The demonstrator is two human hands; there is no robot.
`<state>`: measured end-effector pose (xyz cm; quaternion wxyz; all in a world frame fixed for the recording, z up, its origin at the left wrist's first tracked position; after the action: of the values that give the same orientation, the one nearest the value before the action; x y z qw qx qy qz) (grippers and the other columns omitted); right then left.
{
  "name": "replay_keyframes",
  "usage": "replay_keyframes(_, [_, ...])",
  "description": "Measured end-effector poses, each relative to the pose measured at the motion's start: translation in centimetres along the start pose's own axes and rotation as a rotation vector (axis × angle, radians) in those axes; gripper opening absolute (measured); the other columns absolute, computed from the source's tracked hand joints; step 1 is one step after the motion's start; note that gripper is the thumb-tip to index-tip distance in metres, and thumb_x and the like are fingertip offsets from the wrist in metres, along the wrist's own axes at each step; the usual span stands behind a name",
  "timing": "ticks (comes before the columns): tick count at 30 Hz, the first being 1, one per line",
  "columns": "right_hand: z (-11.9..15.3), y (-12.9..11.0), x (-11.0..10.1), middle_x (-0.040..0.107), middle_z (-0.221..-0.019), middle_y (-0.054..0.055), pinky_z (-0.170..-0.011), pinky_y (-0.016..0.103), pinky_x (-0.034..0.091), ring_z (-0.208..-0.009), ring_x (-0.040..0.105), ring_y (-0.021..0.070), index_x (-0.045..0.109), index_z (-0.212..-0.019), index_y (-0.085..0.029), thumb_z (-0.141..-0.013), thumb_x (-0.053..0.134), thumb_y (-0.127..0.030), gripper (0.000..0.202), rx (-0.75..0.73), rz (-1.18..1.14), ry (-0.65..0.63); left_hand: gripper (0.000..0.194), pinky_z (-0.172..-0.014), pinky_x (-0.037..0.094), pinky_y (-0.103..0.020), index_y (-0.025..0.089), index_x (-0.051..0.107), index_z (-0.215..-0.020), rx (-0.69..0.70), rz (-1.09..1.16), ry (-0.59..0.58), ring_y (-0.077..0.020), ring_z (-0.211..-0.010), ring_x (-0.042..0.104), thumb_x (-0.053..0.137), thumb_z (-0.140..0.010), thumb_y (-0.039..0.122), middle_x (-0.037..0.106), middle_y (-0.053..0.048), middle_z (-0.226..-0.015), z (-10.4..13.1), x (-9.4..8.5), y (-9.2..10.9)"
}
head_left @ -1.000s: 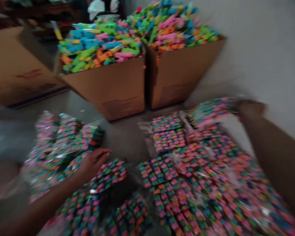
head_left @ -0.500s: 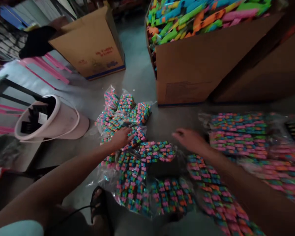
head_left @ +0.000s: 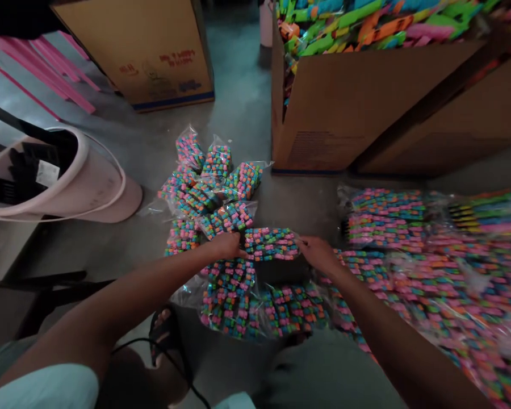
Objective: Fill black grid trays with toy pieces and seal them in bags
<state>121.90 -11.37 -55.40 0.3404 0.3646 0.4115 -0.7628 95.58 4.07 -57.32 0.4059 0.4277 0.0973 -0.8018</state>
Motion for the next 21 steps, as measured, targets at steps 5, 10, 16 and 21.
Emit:
replay_keyframes(5, [0.1,0.0,-0.2,0.072,-0.086,0.006,-0.069,0.027,0.030,-0.081,0.060,0.0189,0.070,-0.080,-0.019,-0.104,0.044,-0.039,0.040,0.019,-0.149,0.111,0.027,-0.073,0.050,-0.026,0.021,0.078,-0.094,0.185,0.058,-0.083,-0.0225,-0.088,0.073,0.067,-0.086,0.044,0.081,-0.006,-0.095,-0.2,-1.0,1.1])
replay_keyframes(10, [1.4,0.9,-3.3,0.070,-0.081,0.004,-0.069,0.026,0.031,-0.078,0.056,0.0165,0.069,-0.077,-0.019,-0.102,0.050,-0.037,0.037,0.009,-0.339,0.262,0.032,-0.065,0.040,-0.024,0.022,0.073,-0.082,0.247,0.154,0.038,-0.0188,-0.073,0.065,0.053,-0.091,0.046,0.073,-0.003,-0.078,0.1,-3.2,2.5])
replay_keyframes(16, [7.4,5.9,-12.1,0.065,-0.076,0.001,-0.070,0.025,0.038,-0.076,0.059,0.0160,0.070,-0.079,-0.018,-0.101,0.051,-0.049,0.042,-0.057,-0.653,0.584,0.041,-0.059,0.033,-0.022,0.024,0.065,-0.076,0.360,0.271,-0.038,-0.0156,-0.066,0.047,0.056,-0.088,0.062,0.056,0.003,-0.066,4.3,-13.2,10.1])
replay_keyframes(21, [15.0,16.2,-20.8,0.074,-0.080,0.003,-0.071,0.027,0.047,-0.076,0.064,0.0190,0.078,-0.084,-0.019,-0.093,0.060,-0.055,0.041,0.140,-0.638,0.721,0.038,-0.058,0.032,-0.022,0.021,0.063,-0.079,0.579,0.269,0.043,-0.0133,-0.065,0.046,0.055,-0.092,0.056,0.053,0.003,-0.068,6.9,-20.8,26.5])
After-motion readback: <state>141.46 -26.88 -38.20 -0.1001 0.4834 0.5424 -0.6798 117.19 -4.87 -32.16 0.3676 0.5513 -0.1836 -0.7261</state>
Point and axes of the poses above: each hand's wrist, its own z-axis away from the middle knuckle, its own x-axis out of the palm, y = z × x, the point moved 6 cm from there along -z, towards the middle knuckle
